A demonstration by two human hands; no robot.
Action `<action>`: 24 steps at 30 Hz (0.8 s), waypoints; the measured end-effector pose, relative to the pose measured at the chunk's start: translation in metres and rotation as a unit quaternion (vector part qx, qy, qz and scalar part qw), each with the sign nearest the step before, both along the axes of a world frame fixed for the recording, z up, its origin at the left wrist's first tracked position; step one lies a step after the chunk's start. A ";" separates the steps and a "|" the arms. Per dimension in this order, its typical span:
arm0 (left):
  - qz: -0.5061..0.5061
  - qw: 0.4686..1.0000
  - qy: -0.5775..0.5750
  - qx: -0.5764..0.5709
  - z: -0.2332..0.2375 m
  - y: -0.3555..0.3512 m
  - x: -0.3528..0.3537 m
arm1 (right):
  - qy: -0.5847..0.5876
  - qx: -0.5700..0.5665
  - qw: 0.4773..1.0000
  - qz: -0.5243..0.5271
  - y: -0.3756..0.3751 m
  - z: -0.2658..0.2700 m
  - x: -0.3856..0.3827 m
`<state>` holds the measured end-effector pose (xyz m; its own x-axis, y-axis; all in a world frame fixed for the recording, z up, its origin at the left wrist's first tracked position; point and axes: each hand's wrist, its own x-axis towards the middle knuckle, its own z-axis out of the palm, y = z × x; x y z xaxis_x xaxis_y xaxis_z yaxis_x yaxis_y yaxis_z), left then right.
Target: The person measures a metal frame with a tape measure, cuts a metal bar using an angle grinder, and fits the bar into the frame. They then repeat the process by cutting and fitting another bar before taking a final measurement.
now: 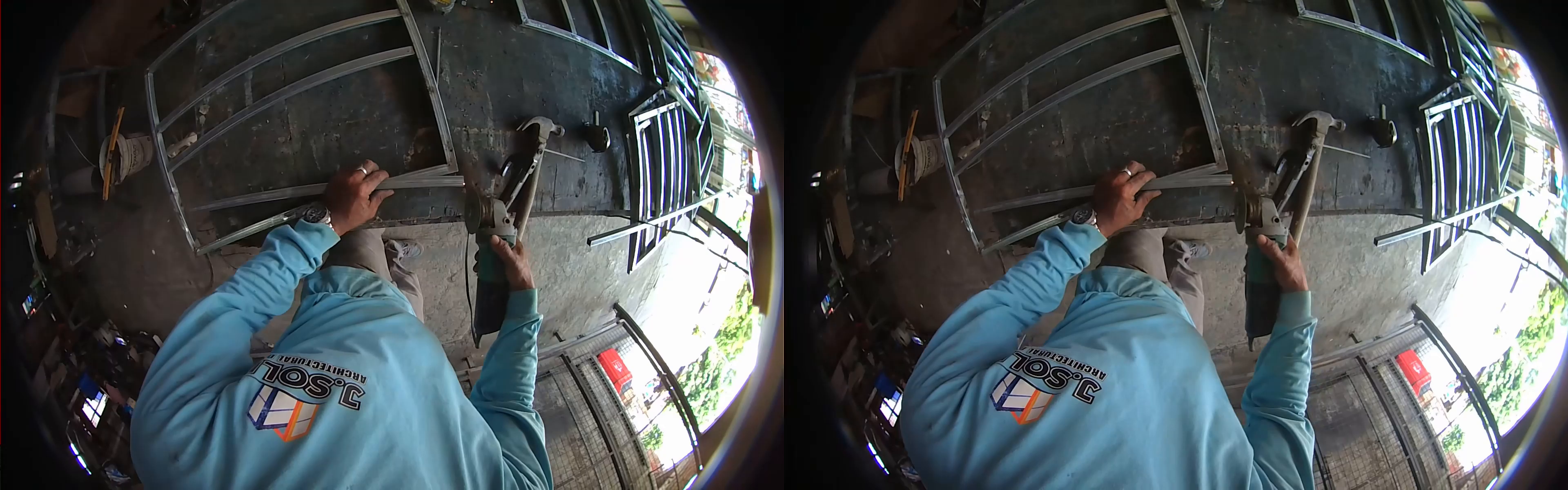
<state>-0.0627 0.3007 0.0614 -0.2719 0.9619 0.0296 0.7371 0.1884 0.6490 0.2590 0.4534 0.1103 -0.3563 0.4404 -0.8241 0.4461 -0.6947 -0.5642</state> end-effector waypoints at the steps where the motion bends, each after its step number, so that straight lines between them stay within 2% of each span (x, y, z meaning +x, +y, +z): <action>1: -0.003 1.000 -0.001 -0.001 -0.002 0.001 0.000 | -0.001 -0.001 1.000 -0.003 0.000 0.007 -0.005; 3: 0.003 0.999 -0.032 0.002 -0.004 0.000 -0.001 | -0.009 -0.011 1.000 -0.002 0.001 0.016 -0.017; 12: 0.017 1.000 -0.024 -0.008 -0.012 0.001 -0.001 | -0.014 0.021 1.000 0.005 0.008 0.015 -0.034; 18: 0.007 0.999 -0.029 -0.033 -0.007 0.002 -0.003 | -0.026 -0.003 1.000 0.011 0.015 0.011 -0.030; 21: 0.012 0.999 -0.030 -0.014 -0.004 0.003 -0.002 | 0.004 0.065 0.996 0.060 0.022 -0.010 -0.020; 24: 0.013 0.999 -0.034 -0.014 -0.007 0.002 -0.001 | -0.035 0.046 0.996 0.068 0.028 -0.009 -0.021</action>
<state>-0.0641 0.3030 0.0541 -0.2978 0.9545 -0.0175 0.6854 0.2265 0.6921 0.2377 0.4816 0.1011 -0.3611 0.4665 -0.8074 0.5736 -0.5716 -0.5868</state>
